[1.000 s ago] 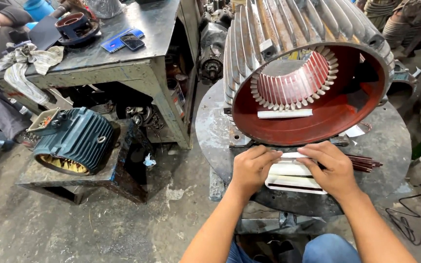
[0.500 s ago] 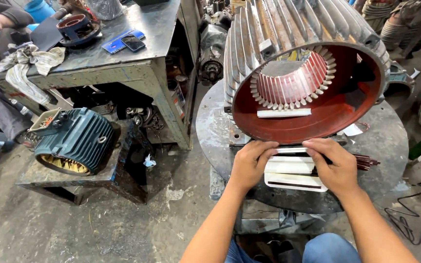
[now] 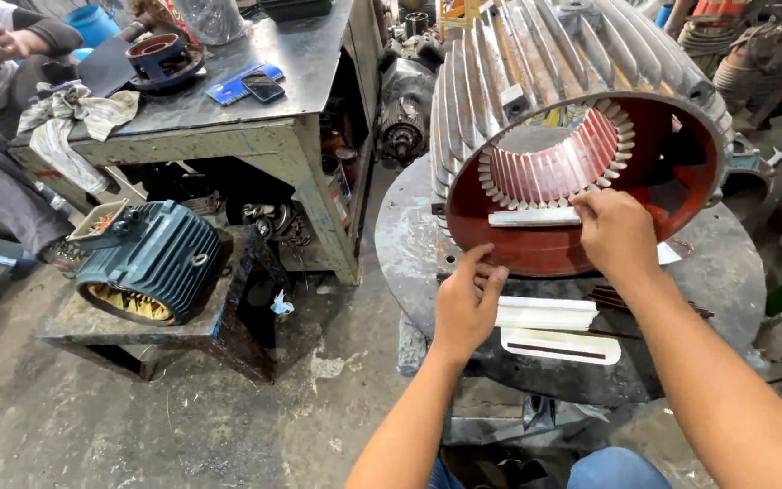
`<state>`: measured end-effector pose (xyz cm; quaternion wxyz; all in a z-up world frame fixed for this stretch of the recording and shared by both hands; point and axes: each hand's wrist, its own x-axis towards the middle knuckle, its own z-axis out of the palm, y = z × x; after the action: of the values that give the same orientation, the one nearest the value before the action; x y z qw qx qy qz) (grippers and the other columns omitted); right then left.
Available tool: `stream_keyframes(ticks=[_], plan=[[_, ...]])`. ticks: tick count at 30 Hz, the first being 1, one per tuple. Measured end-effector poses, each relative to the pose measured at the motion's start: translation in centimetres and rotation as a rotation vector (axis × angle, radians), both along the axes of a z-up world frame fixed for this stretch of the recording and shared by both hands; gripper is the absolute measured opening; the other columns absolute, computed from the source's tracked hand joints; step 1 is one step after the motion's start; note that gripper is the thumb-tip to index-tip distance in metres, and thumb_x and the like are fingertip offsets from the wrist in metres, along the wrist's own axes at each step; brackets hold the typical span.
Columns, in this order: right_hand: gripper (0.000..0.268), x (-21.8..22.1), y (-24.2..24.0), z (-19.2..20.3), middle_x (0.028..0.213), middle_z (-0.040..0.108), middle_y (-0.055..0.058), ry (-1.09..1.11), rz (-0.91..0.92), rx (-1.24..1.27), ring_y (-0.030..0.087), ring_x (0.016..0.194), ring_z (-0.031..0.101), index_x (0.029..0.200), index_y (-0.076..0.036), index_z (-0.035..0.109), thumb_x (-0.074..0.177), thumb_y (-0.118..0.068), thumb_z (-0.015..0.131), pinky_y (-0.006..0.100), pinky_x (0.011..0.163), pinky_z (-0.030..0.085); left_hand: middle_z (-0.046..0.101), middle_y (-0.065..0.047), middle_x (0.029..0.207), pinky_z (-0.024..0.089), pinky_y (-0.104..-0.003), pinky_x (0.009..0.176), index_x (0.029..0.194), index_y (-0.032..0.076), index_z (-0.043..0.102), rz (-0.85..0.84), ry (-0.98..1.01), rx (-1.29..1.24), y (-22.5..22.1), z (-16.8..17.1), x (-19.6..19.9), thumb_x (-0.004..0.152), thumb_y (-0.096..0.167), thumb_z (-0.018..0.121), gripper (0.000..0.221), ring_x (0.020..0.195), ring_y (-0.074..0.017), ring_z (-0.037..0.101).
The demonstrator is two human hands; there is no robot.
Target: Manually inserting white insulation strips into the slots of an electric motor stator during a repair process.
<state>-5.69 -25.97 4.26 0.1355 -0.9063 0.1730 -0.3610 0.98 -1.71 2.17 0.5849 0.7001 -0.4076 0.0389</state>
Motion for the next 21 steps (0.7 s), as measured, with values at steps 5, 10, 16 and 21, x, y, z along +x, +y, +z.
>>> stream_keyframes(ticks=[5,10,16,21], plan=[[0.015,0.7,1.3,2.2,0.097,0.074,0.016,0.27,-0.209,0.119,0.043,0.091,0.066,0.109,-0.009,0.063,0.097,-0.018,0.062,0.055,0.074,0.05,0.069,0.002,0.084,0.053,-0.033,0.066,0.131,0.006,0.056,-0.004,0.019,0.077,0.1,-0.1,0.1,0.1,0.04,0.049,0.046,0.07,-0.0165,0.066],[0.031,1.0,1.8,2.0,0.089,0.07,0.015,0.353,-0.302,0.016,0.04,0.087,0.065,0.111,-0.007,0.054,0.097,-0.03,0.07,0.052,0.062,0.052,0.068,0.002,0.082,0.052,-0.034,0.062,0.13,0.006,0.056,0.001,-0.025,0.082,-0.1,-0.4,0.2,0.1,0.04,0.047,0.046,0.066,-0.0162,0.065],[0.025,1.3,0.8,-0.4,0.108,0.069,0.01,0.287,-0.304,-0.149,0.033,0.105,0.062,0.111,-0.009,0.061,0.095,-0.027,0.067,0.049,0.066,0.055,0.067,0.004,0.082,0.052,-0.035,0.063,0.133,0.005,0.055,-0.011,-0.024,0.076,-0.1,-0.4,0.0,0.1,0.037,0.049,0.045,0.066,-0.0155,0.064],[0.019,-0.2,1.6,-0.8,0.095,0.065,0.0,0.211,-0.097,-0.451,0.024,0.097,0.06,0.108,-0.02,0.076,0.094,-0.029,0.067,0.041,0.05,0.055,0.068,0.004,0.082,0.051,-0.036,0.061,0.132,0.007,0.054,-0.01,-0.049,0.12,0.0,-0.2,-0.1,0.101,0.039,0.047,0.045,0.066,-0.017,0.065]])
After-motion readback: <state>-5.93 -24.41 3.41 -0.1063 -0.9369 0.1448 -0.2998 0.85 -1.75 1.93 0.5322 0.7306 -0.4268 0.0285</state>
